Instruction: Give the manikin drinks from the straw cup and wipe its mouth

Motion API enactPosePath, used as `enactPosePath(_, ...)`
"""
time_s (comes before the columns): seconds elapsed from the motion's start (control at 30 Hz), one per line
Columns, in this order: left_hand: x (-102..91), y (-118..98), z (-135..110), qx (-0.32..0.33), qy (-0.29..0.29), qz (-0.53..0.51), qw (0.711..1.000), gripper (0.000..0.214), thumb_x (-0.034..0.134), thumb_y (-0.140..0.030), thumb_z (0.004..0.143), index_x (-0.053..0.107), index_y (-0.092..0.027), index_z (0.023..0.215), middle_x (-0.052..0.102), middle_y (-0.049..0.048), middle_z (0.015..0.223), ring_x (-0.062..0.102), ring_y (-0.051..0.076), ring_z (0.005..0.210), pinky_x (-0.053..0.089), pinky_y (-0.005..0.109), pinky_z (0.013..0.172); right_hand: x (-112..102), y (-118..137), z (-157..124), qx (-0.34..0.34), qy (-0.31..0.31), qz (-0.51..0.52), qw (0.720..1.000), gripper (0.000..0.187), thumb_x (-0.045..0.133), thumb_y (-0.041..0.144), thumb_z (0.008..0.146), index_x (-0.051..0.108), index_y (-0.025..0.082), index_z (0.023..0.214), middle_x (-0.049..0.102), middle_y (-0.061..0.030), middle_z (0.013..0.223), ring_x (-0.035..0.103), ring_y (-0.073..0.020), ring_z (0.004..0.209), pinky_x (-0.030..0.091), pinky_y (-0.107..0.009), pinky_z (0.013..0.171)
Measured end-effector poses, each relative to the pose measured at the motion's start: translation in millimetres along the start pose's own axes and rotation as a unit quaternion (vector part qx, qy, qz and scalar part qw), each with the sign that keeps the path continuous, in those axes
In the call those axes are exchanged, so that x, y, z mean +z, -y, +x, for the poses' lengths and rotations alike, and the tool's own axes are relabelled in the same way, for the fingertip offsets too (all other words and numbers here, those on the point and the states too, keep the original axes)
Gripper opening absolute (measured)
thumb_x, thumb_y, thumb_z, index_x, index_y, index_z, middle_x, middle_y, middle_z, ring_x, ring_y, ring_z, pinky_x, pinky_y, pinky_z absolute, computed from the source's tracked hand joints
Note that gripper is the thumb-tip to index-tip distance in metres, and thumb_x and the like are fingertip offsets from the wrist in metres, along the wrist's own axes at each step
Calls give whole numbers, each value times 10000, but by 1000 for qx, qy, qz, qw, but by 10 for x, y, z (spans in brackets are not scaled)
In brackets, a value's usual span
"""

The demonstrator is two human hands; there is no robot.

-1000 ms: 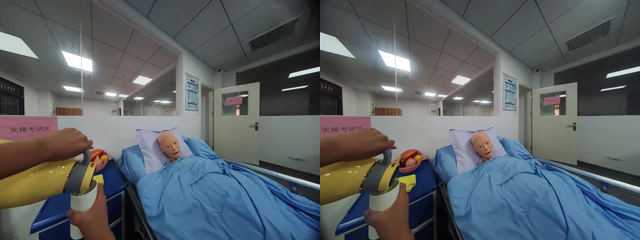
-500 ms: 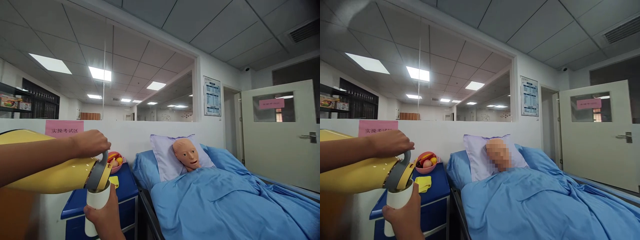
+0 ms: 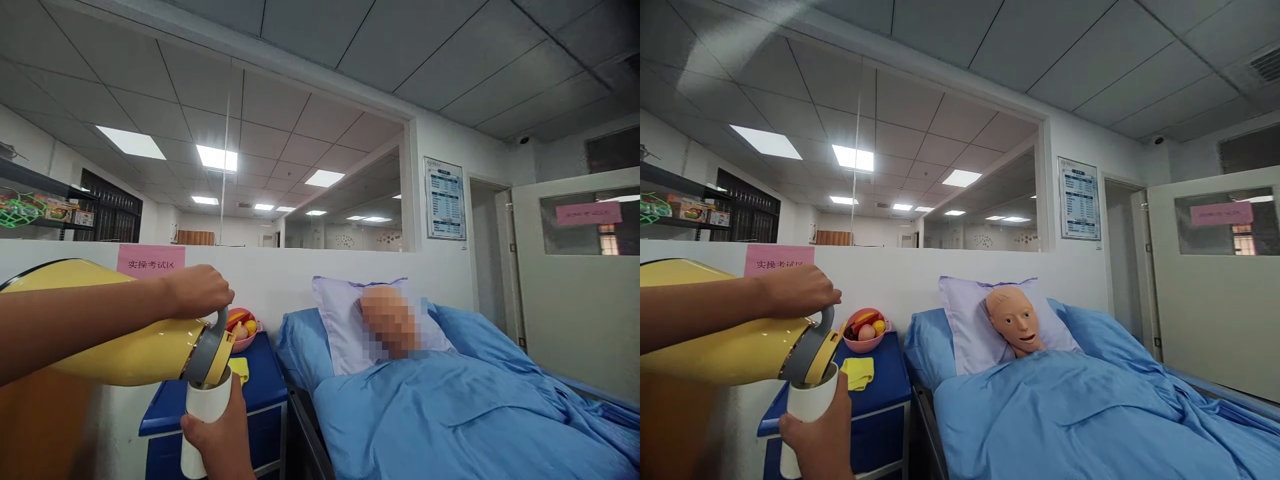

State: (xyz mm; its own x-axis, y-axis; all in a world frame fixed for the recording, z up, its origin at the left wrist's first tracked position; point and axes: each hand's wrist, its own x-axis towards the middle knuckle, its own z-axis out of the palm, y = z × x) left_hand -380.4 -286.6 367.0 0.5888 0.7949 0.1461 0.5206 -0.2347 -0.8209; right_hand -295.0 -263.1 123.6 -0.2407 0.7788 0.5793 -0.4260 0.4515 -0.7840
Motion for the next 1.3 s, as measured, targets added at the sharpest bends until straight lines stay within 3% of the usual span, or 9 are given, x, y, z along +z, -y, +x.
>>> enactPosePath(0.37,-93,-53,-27,5,20,30,999,208,511,-25,847,681,-145,843,735,95,746,685,244,654,304,313,513,-2,5,-24,6,17,16,1000,516,758,267,586,567,185,1059,670,-26,884,562,-183,743,485,-317,699)
enactPosePath(0.57,-11,-54,2,4,17,28,999,194,532,-40,844,686,-157,842,733,92,731,686,226,640,346,298,514,-10,-38,-19,10,6,1,1000,499,753,236,583,570,183,1044,679,-32,881,580,-191,736,498,-323,685)
enactPosePath(0.9,299,-68,74,10,-21,-36,999,119,633,-66,794,660,-166,735,703,77,639,662,209,557,402,288,514,17,-337,13,29,-25,0,999,545,753,210,512,582,189,1029,699,-27,806,618,-214,683,518,-319,634)
enactPosePath(1.1,547,-66,134,17,-59,-96,993,134,639,-131,812,633,-168,683,673,68,585,627,195,521,385,291,536,31,-393,28,47,-19,7,999,634,666,165,509,556,156,1133,716,-50,899,635,-220,736,517,-309,669)
enactPosePath(1.2,761,58,133,-25,-57,-130,990,190,574,-230,886,652,-171,722,673,81,608,626,203,545,388,303,556,49,-525,85,62,-52,-19,997,636,650,171,509,548,154,1137,710,-53,923,640,-219,756,520,-306,694)
enactPosePath(1.3,1088,255,56,-117,-63,-191,973,312,511,-377,928,664,-183,737,678,90,643,631,206,583,387,303,583,-9,-796,153,87,-101,-50,990,606,647,173,516,556,158,1115,714,-50,884,646,-209,714,529,-300,695)
